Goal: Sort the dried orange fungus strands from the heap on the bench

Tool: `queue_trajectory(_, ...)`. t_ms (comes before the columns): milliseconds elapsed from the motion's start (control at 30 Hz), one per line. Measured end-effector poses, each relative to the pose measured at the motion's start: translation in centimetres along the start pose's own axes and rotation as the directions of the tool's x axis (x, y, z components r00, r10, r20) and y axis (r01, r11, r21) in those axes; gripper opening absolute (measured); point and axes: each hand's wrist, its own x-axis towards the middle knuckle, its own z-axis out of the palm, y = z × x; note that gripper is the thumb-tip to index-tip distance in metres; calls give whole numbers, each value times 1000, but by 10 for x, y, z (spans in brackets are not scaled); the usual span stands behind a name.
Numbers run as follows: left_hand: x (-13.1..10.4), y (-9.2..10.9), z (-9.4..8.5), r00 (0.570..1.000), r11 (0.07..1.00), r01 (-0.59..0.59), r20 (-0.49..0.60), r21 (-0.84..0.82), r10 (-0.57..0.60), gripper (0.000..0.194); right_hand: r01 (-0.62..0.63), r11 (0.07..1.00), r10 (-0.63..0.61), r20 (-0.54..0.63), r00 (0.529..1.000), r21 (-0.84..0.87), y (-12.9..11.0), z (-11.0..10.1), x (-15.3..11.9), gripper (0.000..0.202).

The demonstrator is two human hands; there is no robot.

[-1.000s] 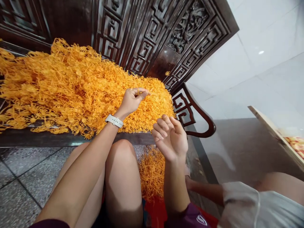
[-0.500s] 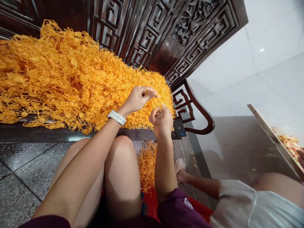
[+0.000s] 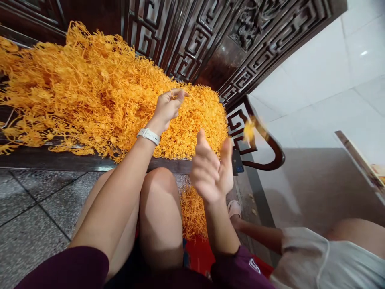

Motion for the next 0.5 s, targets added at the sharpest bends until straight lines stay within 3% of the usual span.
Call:
queue_trajectory(67,-8,8,2,998,1000,3,64,-8,-3,22,122,992,-111,-245,963,31,-10,-16,10,42)
queue_trajectory(133,-13,14,2,989,1000,17,145,0,-17,22,173,985,-151,-404,902,17,-12,-25,14,37)
queue_trajectory(267,-18,17,3,962,999,31,272,30,-38,22,120,987,-156,-494,855,-105,-7,-36,20,47)
queue_trajectory(400,-20,14,9,951,996,-20,308,83,-7,24,103,972,-199,-504,841,-213,6,-34,29,43)
queue_trajectory(433,-19,13,10,954,995,-44,300,87,16,24,90,973,-179,-455,872,-211,13,-27,26,46)
queue_trajectory(500,-14,11,9,972,993,-85,228,83,64,25,-38,984,-8,-256,967,-173,31,-4,15,47)
